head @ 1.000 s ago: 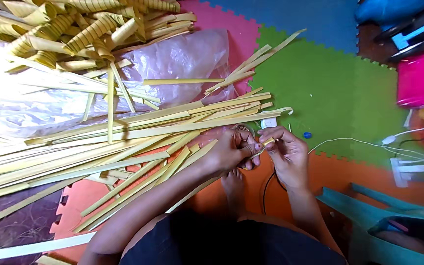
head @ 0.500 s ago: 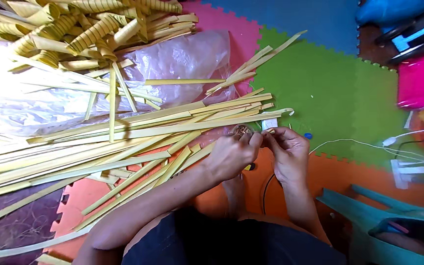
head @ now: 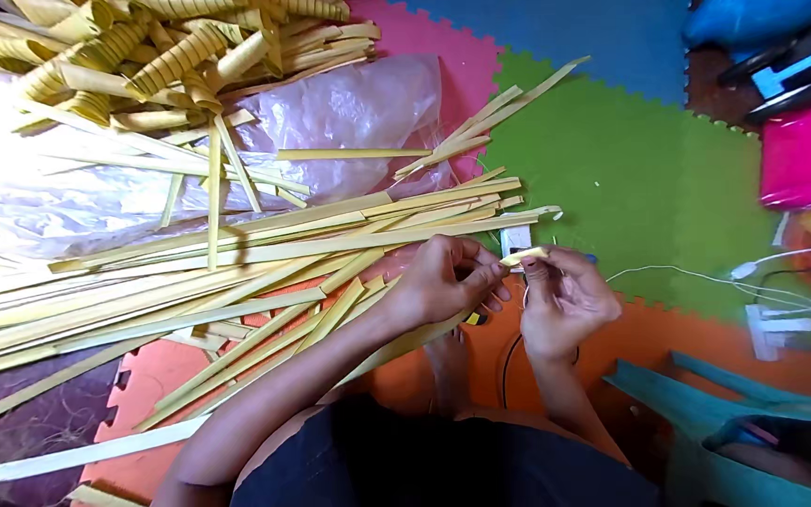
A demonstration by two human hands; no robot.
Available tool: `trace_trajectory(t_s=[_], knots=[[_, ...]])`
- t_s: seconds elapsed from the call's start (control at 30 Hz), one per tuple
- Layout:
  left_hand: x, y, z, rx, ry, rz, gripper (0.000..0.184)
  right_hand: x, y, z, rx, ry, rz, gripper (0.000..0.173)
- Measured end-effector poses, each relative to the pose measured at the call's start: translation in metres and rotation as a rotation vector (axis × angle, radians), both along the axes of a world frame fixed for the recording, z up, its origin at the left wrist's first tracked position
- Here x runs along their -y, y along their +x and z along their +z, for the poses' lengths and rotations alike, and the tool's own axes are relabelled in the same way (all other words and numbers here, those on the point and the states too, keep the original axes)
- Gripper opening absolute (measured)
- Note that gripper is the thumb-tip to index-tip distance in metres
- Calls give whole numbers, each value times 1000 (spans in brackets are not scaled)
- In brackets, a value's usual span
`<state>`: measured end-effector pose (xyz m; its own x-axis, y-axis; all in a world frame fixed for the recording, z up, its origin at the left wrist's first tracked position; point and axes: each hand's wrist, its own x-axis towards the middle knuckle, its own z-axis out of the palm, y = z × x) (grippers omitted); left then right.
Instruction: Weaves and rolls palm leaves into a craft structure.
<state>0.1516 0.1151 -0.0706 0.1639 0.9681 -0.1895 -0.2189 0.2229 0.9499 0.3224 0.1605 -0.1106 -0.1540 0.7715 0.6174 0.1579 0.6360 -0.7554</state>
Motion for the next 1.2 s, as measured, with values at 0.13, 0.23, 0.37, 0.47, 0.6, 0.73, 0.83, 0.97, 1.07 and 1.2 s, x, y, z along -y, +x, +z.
trace_trajectory(t_s=[0.13, 0.23, 0.37, 0.47, 0.6, 0.73, 0.83, 0.97, 1.07, 1.2], knots=[[0, 3, 2, 51, -49, 0, 32, 0, 8, -3, 177, 297, 31, 8], [1, -2, 2, 11, -23, -27, 31, -2, 19, -7, 272, 385, 113, 8], [0, -9, 1, 142, -2, -121, 10, -9, 31, -3, 329, 361, 185, 11], [-2, -6, -5, 13, 79, -51, 9, -11, 25, 14, 233, -53, 254, 15], [-4, 4, -8, -53, 56, 17, 9, -7, 12, 24, 193, -284, 216, 25], [-2, -2, -1, -6, -162, -16, 41, 4, 12, 13, 415, 256, 78, 11], [2, -11, -4, 113, -86, -57, 23, 2, 15, 15, 467, 333, 187, 8], [1, -12, -4, 22, 11, -66, 21, -11, 17, 38, 440, -23, 300, 18], [-3, -3, -6, -148, 87, -24, 12, -22, 15, 47, 497, -322, 333, 27], [-2, -7, -2, -62, 35, -133, 31, -21, 11, 41, 383, -374, 339, 15]])
